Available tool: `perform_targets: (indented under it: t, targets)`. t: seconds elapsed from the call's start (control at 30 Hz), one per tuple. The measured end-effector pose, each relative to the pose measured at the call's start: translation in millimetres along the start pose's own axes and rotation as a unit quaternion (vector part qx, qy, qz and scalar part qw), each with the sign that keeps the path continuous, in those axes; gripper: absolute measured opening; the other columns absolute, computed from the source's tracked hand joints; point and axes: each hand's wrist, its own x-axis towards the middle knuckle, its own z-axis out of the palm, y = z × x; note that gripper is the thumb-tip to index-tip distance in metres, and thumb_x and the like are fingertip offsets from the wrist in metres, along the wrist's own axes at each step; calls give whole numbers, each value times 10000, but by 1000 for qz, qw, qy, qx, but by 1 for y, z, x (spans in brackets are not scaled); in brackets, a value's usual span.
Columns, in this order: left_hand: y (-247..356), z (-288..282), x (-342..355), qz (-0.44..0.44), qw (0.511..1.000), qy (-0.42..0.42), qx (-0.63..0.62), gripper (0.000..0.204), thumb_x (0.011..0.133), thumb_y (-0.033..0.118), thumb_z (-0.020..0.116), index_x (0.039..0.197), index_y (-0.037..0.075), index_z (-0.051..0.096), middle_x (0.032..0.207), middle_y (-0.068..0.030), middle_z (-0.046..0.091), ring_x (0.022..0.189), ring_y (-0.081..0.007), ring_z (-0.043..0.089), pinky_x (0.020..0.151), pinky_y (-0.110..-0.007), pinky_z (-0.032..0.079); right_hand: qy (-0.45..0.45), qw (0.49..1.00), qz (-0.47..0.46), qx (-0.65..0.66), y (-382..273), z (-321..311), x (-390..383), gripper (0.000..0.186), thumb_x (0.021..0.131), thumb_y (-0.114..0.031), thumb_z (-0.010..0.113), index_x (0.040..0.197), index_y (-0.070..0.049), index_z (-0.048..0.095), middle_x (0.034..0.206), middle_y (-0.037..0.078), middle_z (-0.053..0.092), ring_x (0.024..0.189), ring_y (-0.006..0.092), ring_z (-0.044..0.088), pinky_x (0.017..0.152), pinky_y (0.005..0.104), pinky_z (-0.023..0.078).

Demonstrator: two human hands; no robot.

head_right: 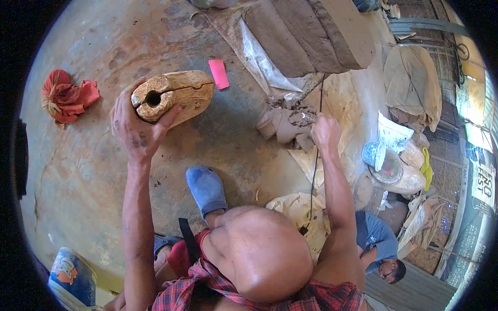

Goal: The person cleans the interior of a pottery mold using a scraper and then prepares and presses clay into the mold sections by hand to create a mask-like object.

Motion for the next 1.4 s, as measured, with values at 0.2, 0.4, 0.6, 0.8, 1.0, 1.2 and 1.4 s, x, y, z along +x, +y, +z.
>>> perform_targets:
  t: [0.2,0.4,0.6,0.8,1.0,1.2,1.4]
  targets:
    - [-5,0,-2,-5,1000,-1,-12,857,615,549,977,1278,90,686,1156,-67,738,1115,-300,689,986,-467,495,-309,932,37,183,36,-45,31,391,739,-309,973,787,-11,725,686,55,696,666,157,680,603,340,507]
    - [0,-11,2,9,999,-18,-41,938,646,564,969,1375,69,647,1263,-113,718,1192,-320,668,1038,-476,481,28,937,23,348,-19,-105,-17,370,842,-265,894,991,37,739,890,130,714,771,231,679,721,377,552]
    - [43,-55,5,145,967,-34,-206,821,788,429,919,1420,3,614,1256,-197,713,1114,-370,707,984,-474,560,186,834,-297,426,-125,-179,-38,227,848,-53,824,1069,-56,773,1020,105,704,901,253,716,753,360,598]
    - [95,-67,-1,-49,891,-316,-323,458,904,181,846,1287,-27,703,1041,-162,768,924,-242,765,864,-356,608,123,717,-491,480,-188,-214,-37,268,840,-63,789,1044,-50,616,1056,116,628,949,340,702,791,423,596]
    - [60,-76,-5,-251,806,-295,-447,249,973,40,765,1202,-56,748,1010,-98,797,878,-120,733,762,-282,608,179,652,-468,569,-211,-207,-35,529,807,-95,846,1308,-44,683,1210,139,678,1065,317,718,876,413,610]
    - [53,-83,14,-279,746,-373,-476,272,962,151,806,1146,-43,759,954,-97,796,787,-141,738,686,-277,591,162,645,-468,582,-211,-193,-29,479,822,-105,823,1285,-39,722,1101,127,681,997,317,709,837,420,604]
    - [68,-105,45,-281,732,-434,-443,291,956,187,822,1122,-42,755,935,-93,786,755,-129,722,667,-278,583,189,608,-487,598,-211,-208,-17,378,812,-122,843,1174,-57,756,994,82,690,902,271,708,755,398,591]
